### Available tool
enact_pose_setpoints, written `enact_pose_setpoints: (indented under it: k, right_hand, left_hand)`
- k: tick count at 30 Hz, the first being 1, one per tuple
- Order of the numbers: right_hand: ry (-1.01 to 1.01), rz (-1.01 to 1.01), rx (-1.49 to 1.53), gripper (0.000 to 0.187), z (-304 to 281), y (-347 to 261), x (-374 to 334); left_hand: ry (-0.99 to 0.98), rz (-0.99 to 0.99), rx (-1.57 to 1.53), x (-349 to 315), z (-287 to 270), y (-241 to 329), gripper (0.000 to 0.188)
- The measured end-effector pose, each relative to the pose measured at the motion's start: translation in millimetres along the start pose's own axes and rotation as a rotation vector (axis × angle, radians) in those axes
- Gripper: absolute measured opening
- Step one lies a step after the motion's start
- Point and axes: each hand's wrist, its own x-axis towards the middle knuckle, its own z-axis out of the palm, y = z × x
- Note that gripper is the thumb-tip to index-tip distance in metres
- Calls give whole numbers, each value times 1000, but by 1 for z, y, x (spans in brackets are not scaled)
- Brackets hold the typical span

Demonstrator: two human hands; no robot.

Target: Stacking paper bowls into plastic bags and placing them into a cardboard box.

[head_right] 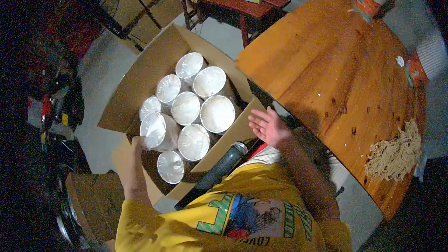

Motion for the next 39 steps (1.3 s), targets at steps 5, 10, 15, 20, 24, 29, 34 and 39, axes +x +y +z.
enact_pose_setpoints:
  k: [5,10,15,20,24,29,34,39]
  right_hand:
    - [-52,-28,-25,61,2,7,-2]
    - [-49,-39,-36,58,-4,12,2]
    - [34,87,25,39,5,1,8]
    - [-216,-90,-365,44,7,-19,-26]
    - [-194,-277,-639,40,-5,-66,-107]
    - [-220,-743,-662,32,-33,-147,-201]
    - [1108,-1236,-1227,24,-105,-293,-292]
    - [1945,-1572,-1494,45,-135,-457,-416]
  left_hand:
    - [68,-154,528,4,39,-26,25]
    - [177,-53,795,0,73,-48,27]
    - [-61,236,1863,30,45,-96,28]
    - [249,195,1170,-2,83,-81,49]
    - [86,170,1232,-14,128,-16,49]
    - [162,413,1109,-6,152,77,49]
    - [209,635,937,2,217,145,50]
    - [281,790,770,-10,276,206,51]
